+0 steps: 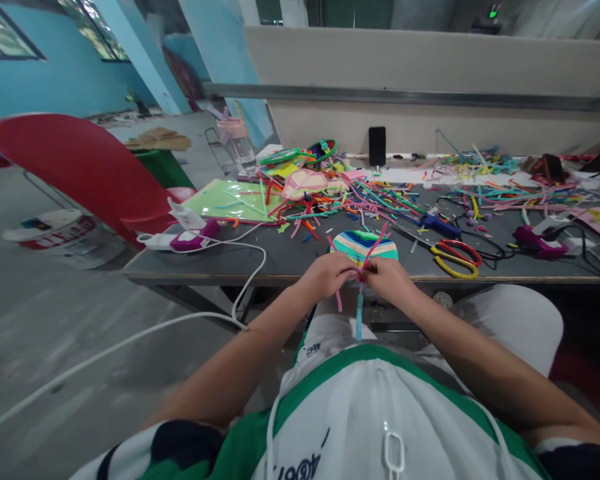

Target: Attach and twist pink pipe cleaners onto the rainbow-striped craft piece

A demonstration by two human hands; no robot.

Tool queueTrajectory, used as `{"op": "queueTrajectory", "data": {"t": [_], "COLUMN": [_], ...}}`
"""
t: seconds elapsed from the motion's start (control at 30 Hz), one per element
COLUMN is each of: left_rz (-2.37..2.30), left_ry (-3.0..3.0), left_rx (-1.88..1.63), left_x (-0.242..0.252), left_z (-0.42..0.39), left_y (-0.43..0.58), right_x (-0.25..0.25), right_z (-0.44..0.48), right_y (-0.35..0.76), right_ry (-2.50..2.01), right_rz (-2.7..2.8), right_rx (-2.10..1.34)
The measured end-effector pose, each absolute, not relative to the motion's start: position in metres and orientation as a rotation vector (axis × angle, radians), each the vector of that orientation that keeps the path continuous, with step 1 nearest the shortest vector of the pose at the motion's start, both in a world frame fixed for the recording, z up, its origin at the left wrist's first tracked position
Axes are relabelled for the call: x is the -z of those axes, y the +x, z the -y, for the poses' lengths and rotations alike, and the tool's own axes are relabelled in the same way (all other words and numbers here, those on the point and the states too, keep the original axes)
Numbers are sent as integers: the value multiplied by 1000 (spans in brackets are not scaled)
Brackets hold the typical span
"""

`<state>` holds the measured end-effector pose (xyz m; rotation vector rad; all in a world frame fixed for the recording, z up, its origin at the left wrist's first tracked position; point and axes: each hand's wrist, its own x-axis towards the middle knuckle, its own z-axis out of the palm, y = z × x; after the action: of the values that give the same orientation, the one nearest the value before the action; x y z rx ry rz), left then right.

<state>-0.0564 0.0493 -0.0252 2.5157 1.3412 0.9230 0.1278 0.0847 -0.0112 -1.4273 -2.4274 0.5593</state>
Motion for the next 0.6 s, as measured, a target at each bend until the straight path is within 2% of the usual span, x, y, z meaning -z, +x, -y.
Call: {"op": "queueTrajectory", "data": {"t": [0.17,0.6], "left_rz": [-1396,-1537], "left_ry": [2353,2546], "left_rx": [-1079,-817], "left_x": [34,42], "left_z": [-39,-31], "left_y": [-60,-66], "right_x": [11,12], "right_z": [-84,-83], "right_y": [127,119], "right_ry": [-1477,-1610], "right_rz": [2451,2564], "right_rx": [-465,-194]}}
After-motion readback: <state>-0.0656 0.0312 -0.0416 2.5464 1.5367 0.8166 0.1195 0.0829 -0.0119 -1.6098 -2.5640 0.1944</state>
